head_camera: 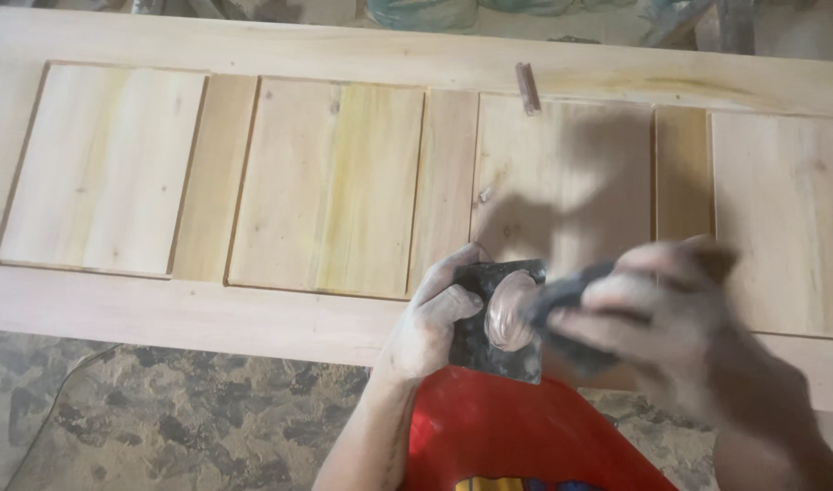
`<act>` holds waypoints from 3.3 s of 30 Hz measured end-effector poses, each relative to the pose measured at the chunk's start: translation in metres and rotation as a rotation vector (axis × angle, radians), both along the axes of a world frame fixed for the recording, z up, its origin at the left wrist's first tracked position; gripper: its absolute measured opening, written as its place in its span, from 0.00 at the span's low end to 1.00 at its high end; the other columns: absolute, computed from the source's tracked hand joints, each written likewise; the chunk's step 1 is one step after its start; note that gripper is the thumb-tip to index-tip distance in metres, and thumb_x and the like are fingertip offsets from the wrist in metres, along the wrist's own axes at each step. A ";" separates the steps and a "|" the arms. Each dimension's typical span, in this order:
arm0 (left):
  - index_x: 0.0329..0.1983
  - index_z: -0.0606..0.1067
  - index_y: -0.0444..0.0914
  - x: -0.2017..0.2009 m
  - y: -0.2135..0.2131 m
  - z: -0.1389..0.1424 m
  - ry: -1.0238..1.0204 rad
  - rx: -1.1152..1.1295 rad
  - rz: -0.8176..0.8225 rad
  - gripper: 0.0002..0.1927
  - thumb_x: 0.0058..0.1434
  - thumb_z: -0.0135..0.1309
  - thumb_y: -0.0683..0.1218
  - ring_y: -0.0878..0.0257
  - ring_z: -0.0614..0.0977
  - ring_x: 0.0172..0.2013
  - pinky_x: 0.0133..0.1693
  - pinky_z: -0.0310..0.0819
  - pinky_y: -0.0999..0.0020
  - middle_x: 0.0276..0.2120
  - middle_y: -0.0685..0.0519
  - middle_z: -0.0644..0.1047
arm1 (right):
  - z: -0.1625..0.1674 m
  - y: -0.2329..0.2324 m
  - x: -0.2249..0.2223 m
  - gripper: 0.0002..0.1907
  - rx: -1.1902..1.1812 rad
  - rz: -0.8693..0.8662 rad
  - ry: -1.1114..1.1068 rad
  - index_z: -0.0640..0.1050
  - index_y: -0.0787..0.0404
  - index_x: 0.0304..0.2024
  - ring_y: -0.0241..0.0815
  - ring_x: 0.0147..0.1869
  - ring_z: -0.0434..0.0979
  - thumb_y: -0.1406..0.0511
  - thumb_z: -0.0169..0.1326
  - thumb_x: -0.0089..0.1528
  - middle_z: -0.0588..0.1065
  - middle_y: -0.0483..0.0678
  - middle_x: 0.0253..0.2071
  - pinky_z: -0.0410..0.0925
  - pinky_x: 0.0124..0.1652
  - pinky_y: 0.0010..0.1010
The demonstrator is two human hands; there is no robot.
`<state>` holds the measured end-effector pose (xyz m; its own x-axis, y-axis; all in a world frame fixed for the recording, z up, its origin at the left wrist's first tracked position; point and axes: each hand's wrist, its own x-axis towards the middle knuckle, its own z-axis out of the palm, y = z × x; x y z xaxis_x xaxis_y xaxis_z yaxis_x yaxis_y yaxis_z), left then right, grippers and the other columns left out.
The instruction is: The person scrapes the surface of a wooden paneled door with a flat scraper blade, working along the rails and panels. They then open a can of wood filler, scoop filler onto a putty knife, and mix and work the filler between two blades.
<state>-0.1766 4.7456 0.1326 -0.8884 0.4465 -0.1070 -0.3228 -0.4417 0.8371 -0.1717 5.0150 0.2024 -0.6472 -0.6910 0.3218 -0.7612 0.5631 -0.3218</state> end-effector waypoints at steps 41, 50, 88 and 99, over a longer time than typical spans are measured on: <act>0.42 0.70 0.32 -0.002 0.011 0.012 -0.098 0.017 0.018 0.13 0.54 0.44 0.41 0.64 0.72 0.38 0.43 0.67 0.72 0.33 0.51 0.72 | 0.005 0.011 0.007 0.19 -0.002 0.030 -0.035 0.82 0.41 0.47 0.38 0.56 0.68 0.62 0.65 0.53 0.75 0.31 0.43 0.53 0.64 0.42; 0.42 0.70 0.32 -0.003 0.014 0.019 -0.147 0.037 0.021 0.13 0.54 0.43 0.40 0.63 0.71 0.39 0.44 0.67 0.71 0.34 0.51 0.72 | 0.006 0.007 0.003 0.17 0.028 -0.002 -0.030 0.82 0.41 0.44 0.40 0.56 0.68 0.61 0.65 0.51 0.75 0.35 0.44 0.52 0.65 0.42; 0.41 0.69 0.31 -0.004 0.007 0.001 -0.141 0.205 0.030 0.12 0.54 0.44 0.41 0.62 0.72 0.37 0.41 0.68 0.69 0.34 0.49 0.72 | 0.015 0.003 0.013 0.17 -0.076 0.014 -0.026 0.82 0.43 0.47 0.40 0.55 0.69 0.63 0.63 0.55 0.74 0.35 0.44 0.58 0.61 0.41; 0.54 0.73 0.28 -0.011 0.018 -0.005 -0.610 0.737 0.210 0.25 0.53 0.48 0.44 0.48 0.82 0.46 0.52 0.78 0.55 0.47 0.39 0.80 | -0.056 -0.021 0.026 0.13 -0.593 -0.294 0.291 0.82 0.53 0.46 0.39 0.41 0.76 0.62 0.57 0.59 0.75 0.43 0.39 0.71 0.43 0.30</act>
<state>-0.1873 4.7639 0.1278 -0.8419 0.4253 -0.3322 -0.4641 -0.8847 0.0435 -0.1460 4.9942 0.1465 -0.6107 -0.1576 0.7760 -0.7064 0.5512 -0.4440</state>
